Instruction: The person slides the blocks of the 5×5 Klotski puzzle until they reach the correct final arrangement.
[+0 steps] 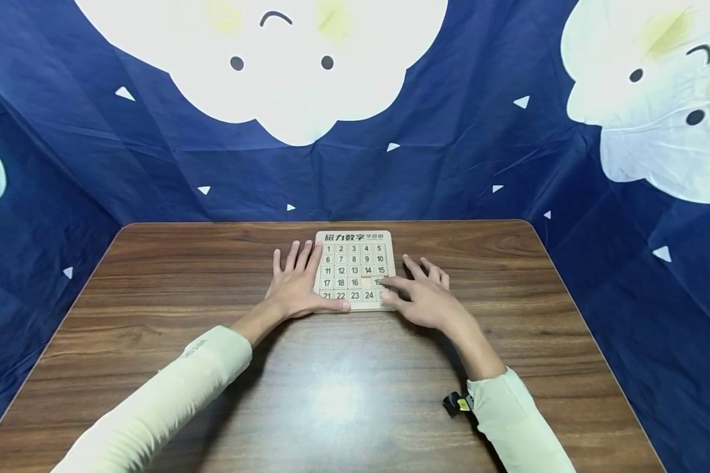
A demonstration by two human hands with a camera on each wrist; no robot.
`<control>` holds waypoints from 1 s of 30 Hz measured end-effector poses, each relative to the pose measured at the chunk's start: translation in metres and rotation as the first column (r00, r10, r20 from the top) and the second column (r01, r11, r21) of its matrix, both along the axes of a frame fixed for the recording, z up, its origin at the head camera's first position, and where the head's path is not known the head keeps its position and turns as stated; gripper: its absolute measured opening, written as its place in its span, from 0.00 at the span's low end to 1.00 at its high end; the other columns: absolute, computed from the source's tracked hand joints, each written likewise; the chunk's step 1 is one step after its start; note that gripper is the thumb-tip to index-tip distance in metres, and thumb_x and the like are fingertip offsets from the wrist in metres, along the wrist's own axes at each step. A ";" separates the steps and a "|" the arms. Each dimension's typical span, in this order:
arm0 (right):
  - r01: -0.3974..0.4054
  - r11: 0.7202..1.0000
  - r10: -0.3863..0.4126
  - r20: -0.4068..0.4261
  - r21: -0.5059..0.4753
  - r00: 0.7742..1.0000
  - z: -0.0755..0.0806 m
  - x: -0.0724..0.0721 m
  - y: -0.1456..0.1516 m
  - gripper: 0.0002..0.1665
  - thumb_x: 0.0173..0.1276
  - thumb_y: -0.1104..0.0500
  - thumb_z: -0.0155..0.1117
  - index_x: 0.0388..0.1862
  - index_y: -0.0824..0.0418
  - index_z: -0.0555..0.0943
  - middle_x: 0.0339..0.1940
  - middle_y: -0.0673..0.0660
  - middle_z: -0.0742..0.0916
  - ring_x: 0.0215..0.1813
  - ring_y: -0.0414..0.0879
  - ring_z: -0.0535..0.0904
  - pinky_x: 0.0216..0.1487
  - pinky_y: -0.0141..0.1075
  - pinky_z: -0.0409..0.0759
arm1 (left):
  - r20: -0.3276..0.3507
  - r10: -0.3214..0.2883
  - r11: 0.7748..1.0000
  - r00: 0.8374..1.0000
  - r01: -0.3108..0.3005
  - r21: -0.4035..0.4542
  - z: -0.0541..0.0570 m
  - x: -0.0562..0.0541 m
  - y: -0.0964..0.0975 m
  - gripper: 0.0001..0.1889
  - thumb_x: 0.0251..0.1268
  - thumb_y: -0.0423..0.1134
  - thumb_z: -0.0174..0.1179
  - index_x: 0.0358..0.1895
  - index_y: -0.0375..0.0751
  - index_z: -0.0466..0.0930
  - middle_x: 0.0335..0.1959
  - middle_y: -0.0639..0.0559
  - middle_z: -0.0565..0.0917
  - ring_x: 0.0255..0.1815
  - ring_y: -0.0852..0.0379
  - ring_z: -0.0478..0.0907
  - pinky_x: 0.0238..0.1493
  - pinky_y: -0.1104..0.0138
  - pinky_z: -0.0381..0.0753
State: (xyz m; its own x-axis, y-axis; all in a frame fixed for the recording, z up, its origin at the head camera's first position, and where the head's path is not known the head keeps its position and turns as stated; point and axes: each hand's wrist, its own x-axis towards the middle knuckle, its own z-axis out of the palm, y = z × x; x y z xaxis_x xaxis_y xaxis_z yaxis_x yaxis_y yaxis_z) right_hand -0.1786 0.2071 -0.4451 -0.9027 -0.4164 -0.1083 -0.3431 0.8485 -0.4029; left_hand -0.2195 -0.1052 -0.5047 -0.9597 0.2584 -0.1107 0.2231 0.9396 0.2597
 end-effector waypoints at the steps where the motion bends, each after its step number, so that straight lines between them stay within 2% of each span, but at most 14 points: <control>1: -0.005 1.000 0.005 0.003 -0.001 1.000 0.000 0.000 -0.002 0.28 0.88 0.35 0.59 0.80 0.38 0.83 0.95 0.70 0.61 0.92 0.80 0.51 0.82 0.83 0.51 | -0.001 0.000 1.000 1.000 0.000 -0.001 0.000 0.000 0.000 0.88 0.39 0.96 0.65 0.96 0.50 0.30 0.98 0.42 0.38 0.98 0.37 0.29 0.92 0.33 0.19; 7: -0.036 0.999 0.036 -0.002 0.006 0.999 -0.003 -0.001 -0.014 0.30 0.88 0.34 0.59 0.82 0.37 0.81 0.96 0.68 0.61 0.92 0.80 0.51 0.83 0.82 0.51 | -0.007 -0.001 1.000 1.000 0.001 0.008 0.000 0.000 -0.001 0.88 0.38 0.97 0.64 0.96 0.50 0.31 0.98 0.41 0.39 0.98 0.36 0.29 0.93 0.33 0.20; 12: -0.032 0.999 0.032 -0.020 0.002 0.999 0.000 0.003 -0.008 0.32 0.86 0.34 0.62 0.83 0.37 0.80 0.96 0.68 0.59 0.93 0.80 0.50 0.84 0.82 0.49 | 0.004 -0.001 1.000 1.000 0.001 0.013 0.000 0.000 0.001 0.88 0.39 0.97 0.64 0.96 0.51 0.30 0.98 0.42 0.38 0.98 0.37 0.28 0.92 0.33 0.19; 20: -0.033 0.999 0.034 -0.048 0.022 0.998 0.009 0.015 0.004 0.26 0.81 0.35 0.71 0.71 0.41 0.90 0.95 0.70 0.62 0.92 0.80 0.53 0.84 0.80 0.52 | 0.002 0.000 1.000 1.000 0.000 0.003 -0.002 0.000 0.003 0.88 0.38 0.96 0.65 0.96 0.52 0.30 0.98 0.42 0.38 0.98 0.37 0.28 0.93 0.33 0.20; 24: -0.021 0.999 0.023 -0.029 0.049 0.999 0.008 0.016 0.003 0.28 0.82 0.34 0.69 0.74 0.40 0.88 0.95 0.70 0.62 0.91 0.80 0.54 0.83 0.80 0.52 | 0.004 -0.002 1.000 1.000 0.002 0.002 -0.001 -0.001 0.003 0.88 0.38 0.96 0.66 0.96 0.52 0.29 0.98 0.42 0.38 0.98 0.37 0.28 0.92 0.33 0.19; 30: 0.005 0.998 -0.004 -0.016 0.057 1.000 0.004 0.006 -0.001 0.32 0.83 0.33 0.66 0.80 0.39 0.83 0.95 0.70 0.61 0.91 0.80 0.53 0.82 0.81 0.53 | 0.023 0.009 1.000 1.000 -0.009 -0.014 0.000 -0.001 0.001 0.89 0.38 0.96 0.66 0.96 0.53 0.27 0.98 0.44 0.35 0.98 0.39 0.26 0.92 0.34 0.18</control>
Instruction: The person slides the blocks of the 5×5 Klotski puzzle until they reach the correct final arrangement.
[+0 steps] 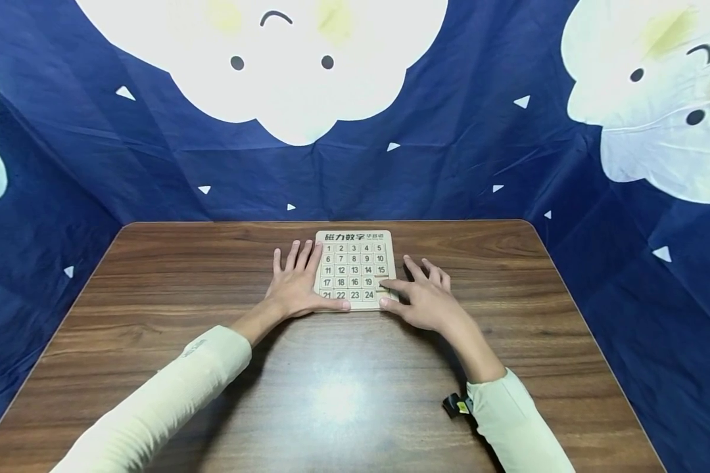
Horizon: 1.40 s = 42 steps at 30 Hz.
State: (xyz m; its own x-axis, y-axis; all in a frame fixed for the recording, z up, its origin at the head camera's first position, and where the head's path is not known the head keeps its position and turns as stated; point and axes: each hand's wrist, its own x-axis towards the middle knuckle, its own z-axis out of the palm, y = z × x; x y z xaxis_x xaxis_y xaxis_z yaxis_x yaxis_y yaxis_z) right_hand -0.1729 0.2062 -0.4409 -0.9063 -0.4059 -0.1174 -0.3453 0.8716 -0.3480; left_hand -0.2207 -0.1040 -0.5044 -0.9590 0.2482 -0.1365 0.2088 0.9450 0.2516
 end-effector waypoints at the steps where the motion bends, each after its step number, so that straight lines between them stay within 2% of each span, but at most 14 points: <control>1: 0.003 1.000 -0.003 0.002 0.000 1.000 -0.001 -0.002 0.000 0.32 0.83 0.33 0.66 0.81 0.39 0.82 0.95 0.71 0.60 0.91 0.80 0.53 0.82 0.81 0.53 | 0.000 0.000 1.000 1.000 0.000 0.000 0.000 0.000 0.000 0.88 0.38 0.96 0.65 0.96 0.52 0.27 0.98 0.43 0.35 0.98 0.38 0.26 0.92 0.33 0.18; 9: -0.029 0.999 0.029 -0.026 -0.020 0.999 -0.002 -0.001 -0.003 0.34 0.84 0.35 0.66 0.84 0.39 0.79 0.95 0.70 0.59 0.92 0.78 0.53 0.84 0.80 0.51 | -0.008 -0.006 1.000 1.000 0.006 0.021 0.001 0.001 -0.001 0.88 0.40 0.96 0.66 0.96 0.51 0.29 0.98 0.42 0.37 0.98 0.37 0.27 0.92 0.33 0.19; 17: -0.104 0.992 0.102 -0.034 -0.069 0.994 -0.002 0.010 -0.018 0.27 0.82 0.36 0.69 0.75 0.38 0.87 0.95 0.69 0.62 0.92 0.79 0.56 0.86 0.79 0.54 | 0.007 0.002 1.000 1.000 -0.002 0.016 0.000 0.000 -0.001 0.88 0.39 0.96 0.66 0.96 0.52 0.27 0.98 0.43 0.35 0.98 0.39 0.25 0.92 0.35 0.17; 22: -0.095 0.993 0.094 -0.028 -0.063 0.995 -0.004 0.010 -0.019 0.25 0.83 0.36 0.69 0.74 0.37 0.88 0.95 0.68 0.63 0.92 0.78 0.55 0.86 0.79 0.53 | -0.006 -0.004 1.000 1.000 0.004 0.019 0.001 0.001 0.000 0.88 0.40 0.95 0.66 0.96 0.51 0.29 0.98 0.43 0.37 0.98 0.38 0.27 0.93 0.34 0.19; 35: -0.038 0.999 0.038 0.006 -0.037 0.999 0.007 0.001 -0.001 0.20 0.84 0.36 0.67 0.66 0.37 0.93 0.93 0.69 0.66 0.91 0.78 0.55 0.83 0.78 0.52 | -0.019 -0.003 1.000 1.000 0.004 0.023 -0.001 0.002 0.002 0.88 0.39 0.95 0.67 0.96 0.51 0.30 0.98 0.42 0.38 0.98 0.37 0.28 0.93 0.33 0.19; 42: -0.103 0.993 0.103 -0.009 -0.054 0.995 0.011 0.003 -0.016 0.23 0.83 0.36 0.68 0.69 0.39 0.91 0.94 0.67 0.66 0.92 0.78 0.56 0.84 0.78 0.55 | -0.023 0.002 1.000 1.000 -0.002 0.031 -0.002 0.001 -0.001 0.89 0.37 0.96 0.67 0.96 0.52 0.29 0.98 0.43 0.38 0.98 0.38 0.28 0.92 0.34 0.19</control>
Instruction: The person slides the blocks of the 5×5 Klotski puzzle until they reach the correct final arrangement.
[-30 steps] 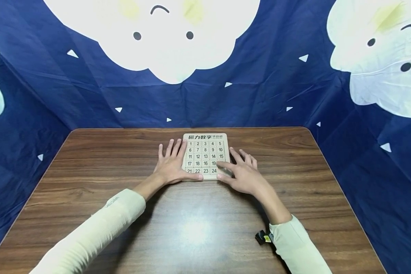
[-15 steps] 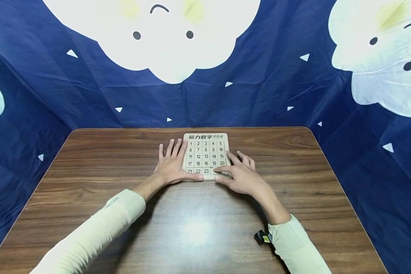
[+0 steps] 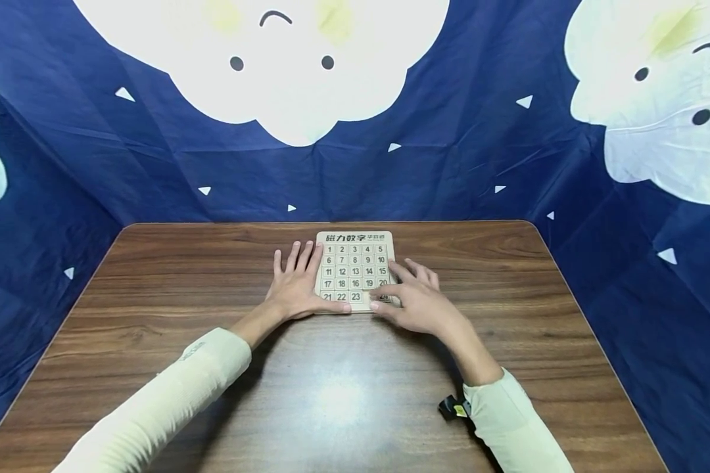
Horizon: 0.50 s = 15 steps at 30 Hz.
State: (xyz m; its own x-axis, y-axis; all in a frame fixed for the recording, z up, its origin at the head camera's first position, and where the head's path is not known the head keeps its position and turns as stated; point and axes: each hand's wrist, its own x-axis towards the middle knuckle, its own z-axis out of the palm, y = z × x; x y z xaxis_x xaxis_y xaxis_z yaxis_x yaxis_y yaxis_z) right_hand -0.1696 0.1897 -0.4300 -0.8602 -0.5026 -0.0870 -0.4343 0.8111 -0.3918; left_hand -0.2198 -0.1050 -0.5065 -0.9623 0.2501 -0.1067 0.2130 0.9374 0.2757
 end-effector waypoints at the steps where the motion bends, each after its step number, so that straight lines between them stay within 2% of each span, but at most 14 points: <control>1: -0.019 1.000 0.019 0.007 -0.011 1.000 0.000 0.000 -0.004 0.24 0.83 0.36 0.68 0.70 0.39 0.90 0.94 0.66 0.65 0.92 0.78 0.56 0.85 0.79 0.54 | 0.000 -0.001 1.000 1.000 0.001 0.000 0.000 0.000 0.000 0.89 0.37 0.96 0.67 0.96 0.52 0.29 0.98 0.43 0.37 0.98 0.38 0.28 0.92 0.34 0.19; 4: -0.075 0.997 0.075 0.023 -0.022 0.997 -0.003 0.002 -0.017 0.25 0.84 0.35 0.66 0.73 0.38 0.88 0.95 0.65 0.63 0.93 0.76 0.55 0.85 0.79 0.55 | 0.003 -0.002 1.000 1.000 0.002 0.001 0.000 -0.001 -0.001 0.90 0.36 0.96 0.67 0.96 0.52 0.28 0.98 0.43 0.37 0.98 0.38 0.27 0.92 0.34 0.18; 7: -0.094 0.996 0.094 0.039 -0.005 0.995 -0.005 0.002 -0.024 0.25 0.85 0.34 0.64 0.73 0.38 0.88 0.96 0.64 0.62 0.94 0.74 0.54 0.86 0.78 0.56 | 0.010 -0.006 1.000 1.000 0.006 0.006 0.000 -0.001 -0.001 0.91 0.34 0.97 0.67 0.96 0.52 0.28 0.98 0.43 0.36 0.98 0.38 0.26 0.92 0.34 0.17; 15: -0.024 1.000 0.023 0.068 0.017 0.997 -0.005 0.001 -0.012 0.21 0.86 0.34 0.63 0.69 0.33 0.91 0.95 0.64 0.63 0.92 0.77 0.56 0.84 0.77 0.56 | 0.019 -0.017 1.000 1.000 0.017 0.001 0.001 0.000 -0.001 0.92 0.32 0.95 0.71 0.96 0.51 0.28 0.98 0.42 0.36 0.98 0.38 0.25 0.92 0.34 0.17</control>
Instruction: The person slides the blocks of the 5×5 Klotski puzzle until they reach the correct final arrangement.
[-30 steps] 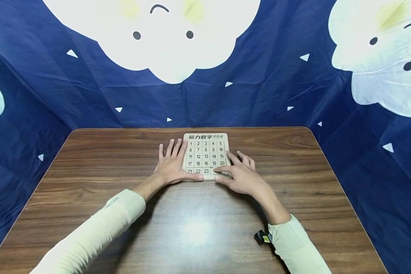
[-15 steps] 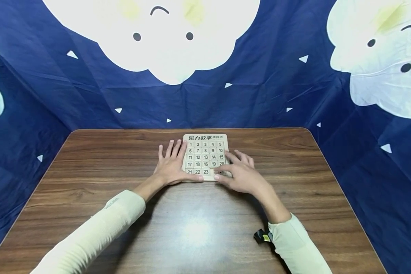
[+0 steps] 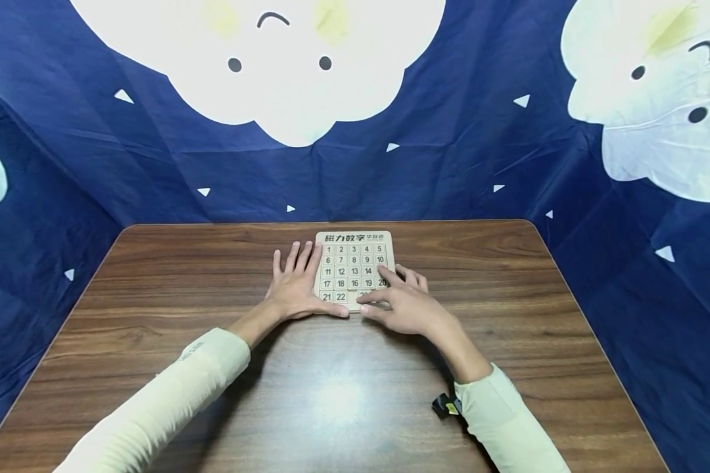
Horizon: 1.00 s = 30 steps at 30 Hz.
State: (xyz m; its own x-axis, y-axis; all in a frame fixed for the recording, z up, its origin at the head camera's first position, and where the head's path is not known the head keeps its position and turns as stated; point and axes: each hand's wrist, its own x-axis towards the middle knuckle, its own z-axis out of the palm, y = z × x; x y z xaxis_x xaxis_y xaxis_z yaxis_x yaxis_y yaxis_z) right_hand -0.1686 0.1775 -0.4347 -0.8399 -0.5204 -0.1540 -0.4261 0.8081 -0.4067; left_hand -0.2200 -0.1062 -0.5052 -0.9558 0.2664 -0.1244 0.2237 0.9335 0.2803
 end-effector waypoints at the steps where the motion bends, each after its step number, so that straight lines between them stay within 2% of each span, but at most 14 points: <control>1: 0.007 1.000 -0.007 0.002 0.002 1.000 0.000 0.000 0.002 0.21 0.86 0.35 0.63 0.69 0.33 0.91 0.95 0.65 0.64 0.92 0.77 0.56 0.84 0.77 0.56 | 0.001 0.000 1.000 1.000 0.000 -0.004 0.000 0.000 0.000 0.92 0.32 0.95 0.71 0.96 0.51 0.28 0.98 0.42 0.36 0.98 0.39 0.25 0.92 0.34 0.17; 7: 0.028 1.000 -0.028 0.010 -0.005 1.000 0.001 0.001 0.009 0.20 0.86 0.37 0.65 0.68 0.34 0.91 0.95 0.65 0.64 0.92 0.76 0.55 0.85 0.78 0.54 | 0.012 -0.005 1.000 1.000 0.005 -0.006 0.001 0.000 -0.002 0.93 0.32 0.95 0.70 0.96 0.52 0.27 0.98 0.42 0.34 0.98 0.39 0.23 0.91 0.34 0.16; 12: -0.031 0.997 0.029 -0.028 -0.067 0.999 -0.001 -0.001 -0.004 0.21 0.85 0.37 0.65 0.66 0.39 0.93 0.94 0.64 0.66 0.92 0.76 0.56 0.85 0.78 0.55 | 0.007 -0.001 1.000 1.000 0.001 -0.007 0.001 0.001 -0.002 0.92 0.32 0.96 0.70 0.96 0.51 0.27 0.98 0.42 0.35 0.98 0.39 0.23 0.91 0.34 0.16; 16: -0.064 0.995 0.063 -0.018 -0.076 0.998 -0.005 -0.002 -0.018 0.24 0.87 0.34 0.61 0.73 0.36 0.89 0.95 0.63 0.64 0.94 0.74 0.54 0.86 0.78 0.54 | 0.004 -0.005 1.000 1.000 0.005 -0.006 0.001 0.000 -0.001 0.92 0.33 0.95 0.70 0.96 0.50 0.28 0.98 0.42 0.35 0.98 0.38 0.24 0.92 0.33 0.16; 20: -0.056 0.997 0.056 -0.002 -0.045 0.998 -0.006 -0.003 -0.024 0.26 0.88 0.33 0.57 0.76 0.34 0.86 0.96 0.62 0.62 0.95 0.73 0.52 0.88 0.77 0.52 | 0.004 -0.008 1.000 1.000 0.008 -0.010 0.000 -0.001 0.000 0.92 0.34 0.95 0.70 0.96 0.51 0.28 0.98 0.42 0.34 0.98 0.38 0.23 0.91 0.34 0.16; 25: -0.042 0.999 0.042 -0.008 -0.013 0.999 -0.004 -0.005 -0.016 0.25 0.89 0.33 0.57 0.75 0.33 0.87 0.96 0.64 0.63 0.93 0.75 0.54 0.87 0.77 0.53 | -0.003 -0.009 1.000 1.000 0.009 0.017 -0.001 -0.001 -0.001 0.91 0.34 0.94 0.71 0.96 0.50 0.29 0.98 0.41 0.36 0.98 0.38 0.24 0.91 0.34 0.16; 30: -0.008 1.000 0.008 -0.002 -0.023 1.000 -0.003 -0.004 -0.003 0.22 0.89 0.35 0.59 0.73 0.31 0.88 0.95 0.65 0.64 0.92 0.77 0.55 0.85 0.77 0.54 | -0.002 -0.004 1.000 1.000 0.004 0.025 0.000 -0.001 -0.001 0.92 0.33 0.95 0.70 0.96 0.50 0.29 0.98 0.41 0.36 0.98 0.38 0.25 0.92 0.34 0.16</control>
State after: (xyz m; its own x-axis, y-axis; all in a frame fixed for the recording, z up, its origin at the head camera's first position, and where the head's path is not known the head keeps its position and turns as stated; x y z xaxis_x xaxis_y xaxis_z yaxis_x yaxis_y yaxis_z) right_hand -0.1723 0.1742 -0.4380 -0.8360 -0.5305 -0.1401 -0.4333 0.7949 -0.4247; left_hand -0.2208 -0.1076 -0.5052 -0.9550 0.2730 -0.1158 0.2278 0.9254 0.3028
